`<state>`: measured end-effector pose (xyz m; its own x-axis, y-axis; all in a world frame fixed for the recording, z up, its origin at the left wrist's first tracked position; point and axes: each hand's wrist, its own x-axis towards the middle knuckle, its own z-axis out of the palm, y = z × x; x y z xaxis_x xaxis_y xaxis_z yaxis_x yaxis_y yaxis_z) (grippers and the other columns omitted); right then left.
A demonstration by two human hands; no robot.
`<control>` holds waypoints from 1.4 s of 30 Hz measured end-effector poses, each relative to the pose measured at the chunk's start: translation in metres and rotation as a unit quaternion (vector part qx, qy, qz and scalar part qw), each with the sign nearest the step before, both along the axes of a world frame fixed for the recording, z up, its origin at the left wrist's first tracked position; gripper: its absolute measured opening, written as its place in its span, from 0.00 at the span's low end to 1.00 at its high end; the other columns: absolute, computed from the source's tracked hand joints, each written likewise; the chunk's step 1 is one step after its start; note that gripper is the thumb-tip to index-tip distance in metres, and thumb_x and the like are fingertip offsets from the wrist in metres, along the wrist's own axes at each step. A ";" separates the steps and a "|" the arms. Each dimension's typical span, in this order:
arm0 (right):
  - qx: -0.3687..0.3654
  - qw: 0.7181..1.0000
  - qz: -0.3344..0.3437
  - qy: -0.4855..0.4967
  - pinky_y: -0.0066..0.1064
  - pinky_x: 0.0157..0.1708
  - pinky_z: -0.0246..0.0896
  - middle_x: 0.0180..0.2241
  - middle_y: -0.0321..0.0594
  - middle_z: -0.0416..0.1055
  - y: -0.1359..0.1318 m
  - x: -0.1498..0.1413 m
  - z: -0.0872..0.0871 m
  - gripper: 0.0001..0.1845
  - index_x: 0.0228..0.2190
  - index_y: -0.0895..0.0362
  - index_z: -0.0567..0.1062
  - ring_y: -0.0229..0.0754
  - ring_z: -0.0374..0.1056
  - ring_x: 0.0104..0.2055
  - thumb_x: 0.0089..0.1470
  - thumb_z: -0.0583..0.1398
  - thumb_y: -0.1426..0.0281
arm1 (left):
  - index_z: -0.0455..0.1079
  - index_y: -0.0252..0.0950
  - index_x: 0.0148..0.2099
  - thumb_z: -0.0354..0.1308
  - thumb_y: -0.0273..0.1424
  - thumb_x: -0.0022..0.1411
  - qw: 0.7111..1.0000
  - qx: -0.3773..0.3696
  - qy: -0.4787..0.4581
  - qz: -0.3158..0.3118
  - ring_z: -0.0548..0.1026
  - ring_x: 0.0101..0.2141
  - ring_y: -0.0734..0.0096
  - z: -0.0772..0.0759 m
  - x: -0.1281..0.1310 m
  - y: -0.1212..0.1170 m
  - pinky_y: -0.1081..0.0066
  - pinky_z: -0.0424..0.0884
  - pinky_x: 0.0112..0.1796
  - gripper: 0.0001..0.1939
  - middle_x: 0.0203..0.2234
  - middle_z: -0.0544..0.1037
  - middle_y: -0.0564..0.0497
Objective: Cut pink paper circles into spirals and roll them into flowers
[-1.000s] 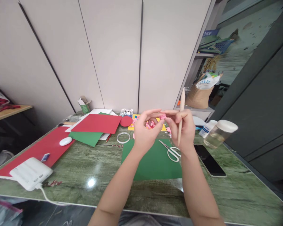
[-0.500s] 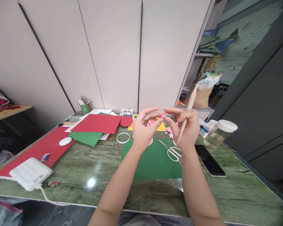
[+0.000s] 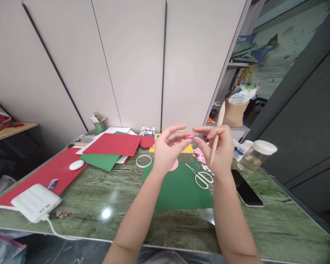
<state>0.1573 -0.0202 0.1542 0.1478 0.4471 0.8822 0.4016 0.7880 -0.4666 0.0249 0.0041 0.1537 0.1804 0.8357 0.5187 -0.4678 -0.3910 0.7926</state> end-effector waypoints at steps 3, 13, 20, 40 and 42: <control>-0.050 0.997 0.052 0.029 0.37 0.40 0.67 0.38 0.39 0.74 0.001 0.000 0.000 0.15 0.31 0.52 0.61 0.43 0.72 0.42 0.48 0.64 0.73 | 0.70 0.39 0.42 0.66 0.30 0.49 1.000 -0.025 -0.006 -0.012 0.78 0.36 0.70 0.000 0.000 0.001 0.71 0.73 0.34 0.17 0.33 0.81 0.51; -0.141 0.982 0.128 0.014 0.31 0.35 0.68 0.36 0.38 0.75 -0.002 0.004 0.005 0.12 0.30 0.53 0.61 0.40 0.73 0.40 0.52 0.62 0.70 | 0.69 0.38 0.43 0.66 0.32 0.49 0.999 -0.022 0.041 0.004 0.78 0.37 0.66 0.003 -0.003 -0.001 0.67 0.73 0.36 0.18 0.33 0.81 0.48; -0.100 0.990 0.096 0.030 0.31 0.34 0.69 0.34 0.37 0.76 0.003 0.000 0.001 0.12 0.29 0.53 0.62 0.39 0.73 0.38 0.51 0.62 0.67 | 0.68 0.37 0.40 0.67 0.30 0.46 1.000 -0.022 -0.001 -0.014 0.78 0.38 0.66 0.000 0.002 0.001 0.67 0.74 0.38 0.18 0.35 0.80 0.48; -0.135 0.980 0.143 0.038 0.33 0.34 0.70 0.35 0.37 0.75 0.001 0.002 0.002 0.14 0.30 0.52 0.60 0.41 0.73 0.41 0.50 0.63 0.68 | 0.70 0.37 0.40 0.65 0.33 0.49 0.999 -0.010 0.047 0.020 0.78 0.35 0.68 0.002 -0.003 -0.001 0.70 0.73 0.34 0.14 0.32 0.80 0.48; -0.133 0.980 0.142 0.037 0.33 0.35 0.70 0.35 0.38 0.75 0.001 0.002 0.002 0.14 0.30 0.52 0.60 0.41 0.73 0.41 0.50 0.63 0.68 | 0.70 0.37 0.40 0.65 0.33 0.50 0.997 0.007 0.062 0.042 0.78 0.36 0.68 0.003 -0.003 -0.003 0.70 0.72 0.35 0.13 0.32 0.80 0.48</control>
<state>0.1591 -0.0196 0.1562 0.0429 0.6917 0.7209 0.1412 0.7101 -0.6898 0.0214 0.0013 0.1564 0.1743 0.8438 0.5076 -0.3314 -0.4352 0.8371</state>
